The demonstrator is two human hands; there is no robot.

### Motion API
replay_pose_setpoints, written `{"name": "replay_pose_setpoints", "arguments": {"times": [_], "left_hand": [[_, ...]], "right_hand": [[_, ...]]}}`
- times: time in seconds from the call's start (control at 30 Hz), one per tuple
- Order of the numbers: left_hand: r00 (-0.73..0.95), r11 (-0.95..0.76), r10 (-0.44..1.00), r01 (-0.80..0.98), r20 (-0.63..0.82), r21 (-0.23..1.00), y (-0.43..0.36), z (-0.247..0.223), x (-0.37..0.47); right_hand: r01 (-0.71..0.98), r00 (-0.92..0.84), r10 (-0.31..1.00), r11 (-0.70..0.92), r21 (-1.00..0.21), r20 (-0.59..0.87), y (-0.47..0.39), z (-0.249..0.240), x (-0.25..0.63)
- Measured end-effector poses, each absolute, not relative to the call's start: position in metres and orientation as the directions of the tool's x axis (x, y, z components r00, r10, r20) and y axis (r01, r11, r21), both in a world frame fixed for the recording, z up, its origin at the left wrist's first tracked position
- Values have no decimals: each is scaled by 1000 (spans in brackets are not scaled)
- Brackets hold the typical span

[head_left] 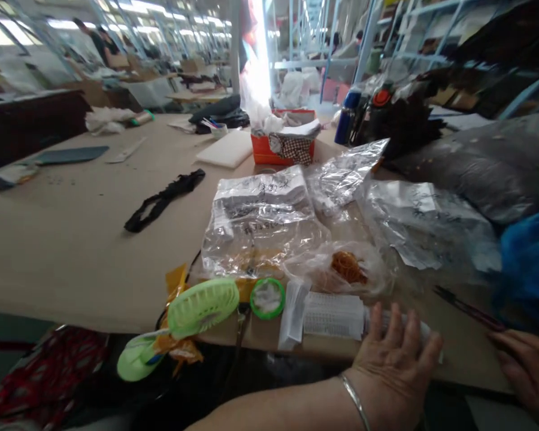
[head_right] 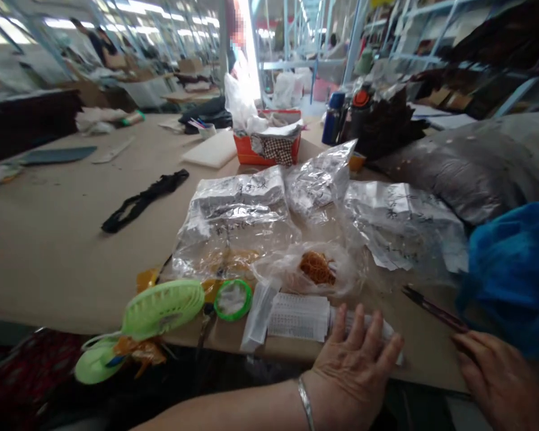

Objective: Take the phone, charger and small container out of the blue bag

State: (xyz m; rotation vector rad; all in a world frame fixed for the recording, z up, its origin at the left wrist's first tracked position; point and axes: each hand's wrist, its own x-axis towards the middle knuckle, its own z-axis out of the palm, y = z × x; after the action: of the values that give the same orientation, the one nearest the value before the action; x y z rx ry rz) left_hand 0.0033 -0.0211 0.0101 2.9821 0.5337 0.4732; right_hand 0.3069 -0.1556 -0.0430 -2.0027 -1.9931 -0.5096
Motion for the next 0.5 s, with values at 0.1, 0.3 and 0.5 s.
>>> {"name": "replay_pose_setpoints", "arguments": {"times": [0.1,0.3,0.5], "left_hand": [[906,-946,323,316,275,71,-18,12,2],[937,-945,325,325,129,20,-10,12,6],[916,-924,371,380,152,-34,-11,12,8]], "right_hand": [[996,-3,912,-33,79,411,-152,-32,289],[992,109,930,-78,-102,350,-136,-9,257],[848,-145,948,267,-458,284,-137,44,279]]}}
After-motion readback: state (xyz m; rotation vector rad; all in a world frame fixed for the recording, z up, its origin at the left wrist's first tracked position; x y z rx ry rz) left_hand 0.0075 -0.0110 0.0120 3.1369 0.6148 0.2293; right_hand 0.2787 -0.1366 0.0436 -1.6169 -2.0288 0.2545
